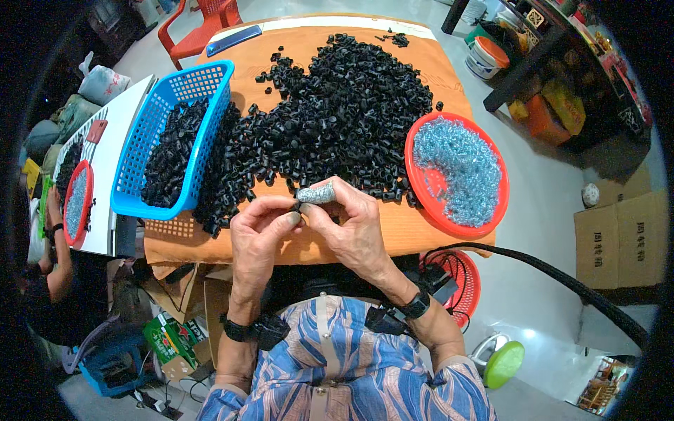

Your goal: Assembling small black plastic components with blue plastic parts at a table.

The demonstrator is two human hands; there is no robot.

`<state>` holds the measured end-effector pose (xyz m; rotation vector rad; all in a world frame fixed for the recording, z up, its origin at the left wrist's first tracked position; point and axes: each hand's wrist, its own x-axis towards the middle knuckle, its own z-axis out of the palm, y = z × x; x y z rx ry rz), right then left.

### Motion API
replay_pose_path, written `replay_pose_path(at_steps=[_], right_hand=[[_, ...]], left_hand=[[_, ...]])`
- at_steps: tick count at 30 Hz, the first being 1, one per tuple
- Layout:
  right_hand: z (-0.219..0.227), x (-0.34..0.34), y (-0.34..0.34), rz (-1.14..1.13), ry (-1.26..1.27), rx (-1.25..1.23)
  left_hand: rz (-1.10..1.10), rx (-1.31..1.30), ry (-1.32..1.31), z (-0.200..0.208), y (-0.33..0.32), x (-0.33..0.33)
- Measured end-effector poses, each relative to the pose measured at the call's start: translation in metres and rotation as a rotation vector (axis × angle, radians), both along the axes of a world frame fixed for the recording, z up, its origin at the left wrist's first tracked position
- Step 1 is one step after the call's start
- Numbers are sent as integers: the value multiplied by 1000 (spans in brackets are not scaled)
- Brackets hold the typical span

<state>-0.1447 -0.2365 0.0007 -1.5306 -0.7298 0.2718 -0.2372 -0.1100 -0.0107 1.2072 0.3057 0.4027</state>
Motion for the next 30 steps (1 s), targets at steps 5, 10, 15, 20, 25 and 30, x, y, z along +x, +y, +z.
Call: replay_pose_path(at_steps=[5, 10, 15, 20, 25, 30], right_hand=[[-5, -2, 2, 60, 230, 146], [-5, -2, 0, 44, 229, 54], [-7, -4, -1, -29, 22, -43], [-3, -6, 1, 24, -326, -69], [-7, -7, 6, 39, -381, -114], [-17, -3, 5, 1, -474, -119]], left_hand=[[-3, -51, 32, -4, 0, 1], [-17, -43, 19, -7, 0, 1], [2, -2, -51, -9, -1, 3], [49, -8, -22, -7, -2, 3], [70, -20, 26, -4, -2, 4], [40, -19, 67, 2, -2, 2]])
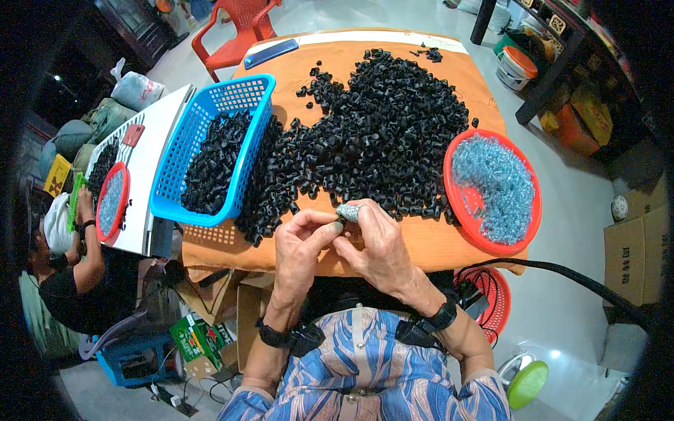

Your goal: Assembling small black plastic components with blue plastic parts at a table.

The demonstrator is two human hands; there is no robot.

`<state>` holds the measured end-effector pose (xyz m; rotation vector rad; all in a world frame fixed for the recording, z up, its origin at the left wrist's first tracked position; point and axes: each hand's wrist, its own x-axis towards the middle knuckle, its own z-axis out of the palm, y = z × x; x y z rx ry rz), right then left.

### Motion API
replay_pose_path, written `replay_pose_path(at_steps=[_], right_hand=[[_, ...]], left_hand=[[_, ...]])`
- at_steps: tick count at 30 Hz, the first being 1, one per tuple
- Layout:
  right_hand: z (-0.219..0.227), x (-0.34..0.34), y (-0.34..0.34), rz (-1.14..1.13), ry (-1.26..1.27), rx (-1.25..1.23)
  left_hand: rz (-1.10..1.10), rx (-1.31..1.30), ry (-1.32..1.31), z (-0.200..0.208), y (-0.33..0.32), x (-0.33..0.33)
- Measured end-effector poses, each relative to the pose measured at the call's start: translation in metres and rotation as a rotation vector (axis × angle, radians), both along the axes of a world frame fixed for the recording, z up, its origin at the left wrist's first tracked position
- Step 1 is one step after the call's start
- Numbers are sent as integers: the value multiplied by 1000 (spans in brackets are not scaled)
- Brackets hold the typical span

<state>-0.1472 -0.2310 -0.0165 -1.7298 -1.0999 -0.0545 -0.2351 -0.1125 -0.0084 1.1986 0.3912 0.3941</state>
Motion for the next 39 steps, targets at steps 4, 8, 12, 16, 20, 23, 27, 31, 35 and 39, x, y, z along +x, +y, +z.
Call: replay_pose_path(at_steps=[4, 8, 12, 16, 20, 23, 27, 31, 35, 39], right_hand=[[0, 4, -3, 26, -116, -15], [1, 5, -4, 28, -189, -6], [4, 6, -2, 48, -278, 21], [-2, 9, -2, 37, -359, 44], [-4, 6, 0, 30, -144, 56], [-5, 4, -1, 7, 43, 65], [-5, 4, -3, -22, 74, 63], [-7, 6, -3, -8, 27, 129], [5, 13, -7, 74, 12, 79], [14, 15, -13, 153, 170, 120]], left_hand=[[-50, 70, 45, -4, 5, -2], [-80, 94, 68, -5, 7, -3], [-95, 110, 83, -6, 8, -2], [-91, 76, 65, -3, 7, -1], [-66, 68, 73, 1, 6, -1], [-87, 53, 89, 1, 5, 0], [-112, -69, 68, 2, 2, -2], [-153, -88, 49, -4, 4, 0], [-138, -71, 49, -6, 4, -1], [-112, -91, 19, -8, 7, -2]])
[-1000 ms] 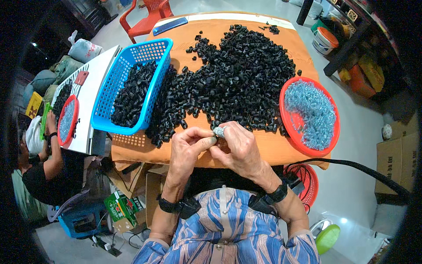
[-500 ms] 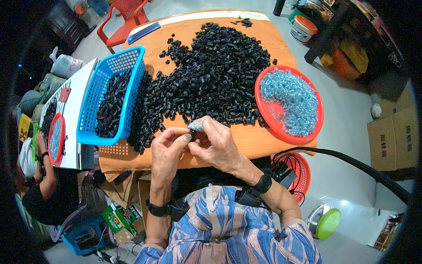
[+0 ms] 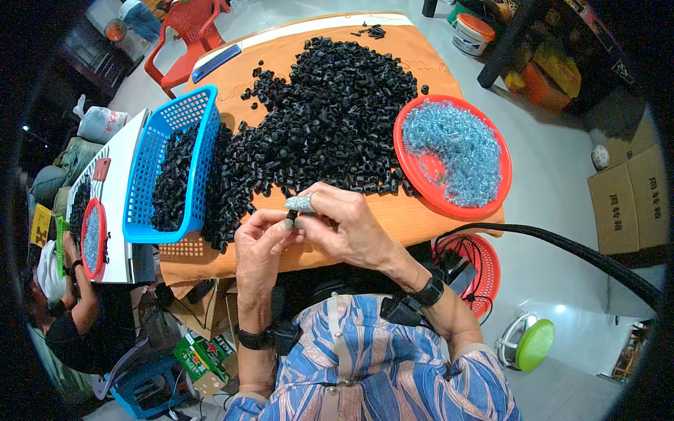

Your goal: Assembling small black plastic components with blue plastic parts at a table.

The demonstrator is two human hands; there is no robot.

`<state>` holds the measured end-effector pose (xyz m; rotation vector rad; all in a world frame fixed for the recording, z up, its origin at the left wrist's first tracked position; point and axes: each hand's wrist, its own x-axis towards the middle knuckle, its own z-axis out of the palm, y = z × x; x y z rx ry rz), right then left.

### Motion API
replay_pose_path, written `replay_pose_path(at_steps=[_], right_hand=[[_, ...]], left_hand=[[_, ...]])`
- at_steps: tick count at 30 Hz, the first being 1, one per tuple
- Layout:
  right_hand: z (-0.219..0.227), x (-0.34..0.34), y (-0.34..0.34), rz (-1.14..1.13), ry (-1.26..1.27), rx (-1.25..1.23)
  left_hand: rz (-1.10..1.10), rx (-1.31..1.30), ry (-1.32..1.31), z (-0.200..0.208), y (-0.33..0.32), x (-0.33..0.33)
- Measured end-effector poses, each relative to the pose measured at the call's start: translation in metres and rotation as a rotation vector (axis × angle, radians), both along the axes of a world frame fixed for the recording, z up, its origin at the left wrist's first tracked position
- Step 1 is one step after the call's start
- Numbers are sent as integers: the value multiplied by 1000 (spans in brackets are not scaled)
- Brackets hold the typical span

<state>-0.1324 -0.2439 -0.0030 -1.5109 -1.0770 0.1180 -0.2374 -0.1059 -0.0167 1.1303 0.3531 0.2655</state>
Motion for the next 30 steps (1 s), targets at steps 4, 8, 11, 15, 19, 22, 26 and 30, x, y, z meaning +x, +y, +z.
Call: replay_pose_path(at_steps=[4, 8, 11, 15, 19, 22, 26, 30], right_hand=[[4, 4, -6, -9, 278, -106], [-8, 3, -9, -22, 514, -45], [-6, 1, -7, -58, 528, -35], [1, -4, -5, -123, 392, -14], [2, -8, -3, -180, 360, -60], [0, -12, 1, -214, 373, -14], [-3, -15, 6, -234, 382, -15], [-10, -14, 9, -217, 390, 7]], left_hand=[[8, 38, 10, 0, -4, 0], [0, 90, 28, 8, -9, 1], [-7, 175, 25, 9, -9, 1], [14, 197, 45, 13, -12, 0], [32, 170, 31, 13, -12, 1], [33, 172, 49, 15, -11, 1], [44, 174, 23, 10, -8, 1], [40, 176, 38, 10, -7, 3]])
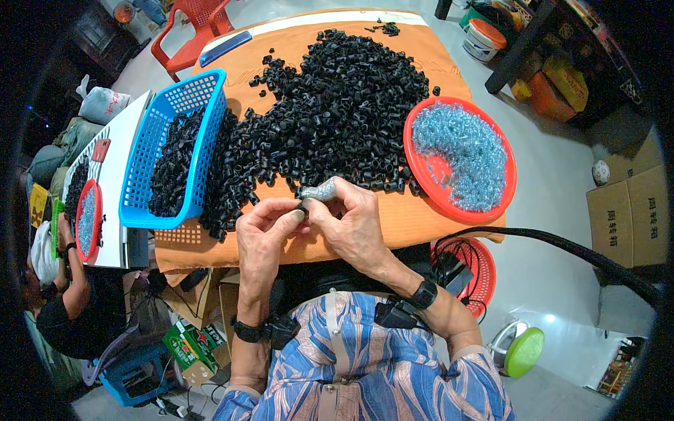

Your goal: Assembling small black plastic components with blue plastic parts at a table.

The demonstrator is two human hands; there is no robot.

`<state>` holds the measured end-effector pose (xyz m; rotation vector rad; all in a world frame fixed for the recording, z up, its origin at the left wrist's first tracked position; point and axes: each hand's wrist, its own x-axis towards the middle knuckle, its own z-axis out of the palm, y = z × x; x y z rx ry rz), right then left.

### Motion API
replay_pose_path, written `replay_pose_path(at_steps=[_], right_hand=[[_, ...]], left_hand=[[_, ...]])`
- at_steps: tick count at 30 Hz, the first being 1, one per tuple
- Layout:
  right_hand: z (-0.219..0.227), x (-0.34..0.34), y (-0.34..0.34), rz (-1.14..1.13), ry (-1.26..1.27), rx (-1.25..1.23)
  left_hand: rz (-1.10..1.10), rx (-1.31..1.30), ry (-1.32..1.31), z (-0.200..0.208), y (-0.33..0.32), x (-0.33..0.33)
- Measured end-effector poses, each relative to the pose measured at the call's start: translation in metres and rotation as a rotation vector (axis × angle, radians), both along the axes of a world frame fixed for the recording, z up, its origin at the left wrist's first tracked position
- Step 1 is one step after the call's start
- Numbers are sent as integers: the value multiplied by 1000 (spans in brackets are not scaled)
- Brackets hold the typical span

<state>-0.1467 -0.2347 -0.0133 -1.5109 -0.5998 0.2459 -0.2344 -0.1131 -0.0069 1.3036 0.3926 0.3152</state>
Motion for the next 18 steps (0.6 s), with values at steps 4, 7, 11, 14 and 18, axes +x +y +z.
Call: replay_pose_path(at_steps=[4, 7, 11, 14, 18], right_hand=[[-1, -2, 4, 17, 49, 22], [-2, -3, 8, 19, 138, 98], [-6, -2, 10, 5, 88, 75], [-1, 0, 10, -23, -102, 8], [3, 2, 14, -48, -493, -2]], left_hand=[[-2, -73, 23, -3, 1, 0], [10, -118, -24, -11, 4, 1], [15, -134, -30, -14, 6, 1], [12, -241, -64, -15, 6, 1], [15, -351, -137, -18, 10, 1]])
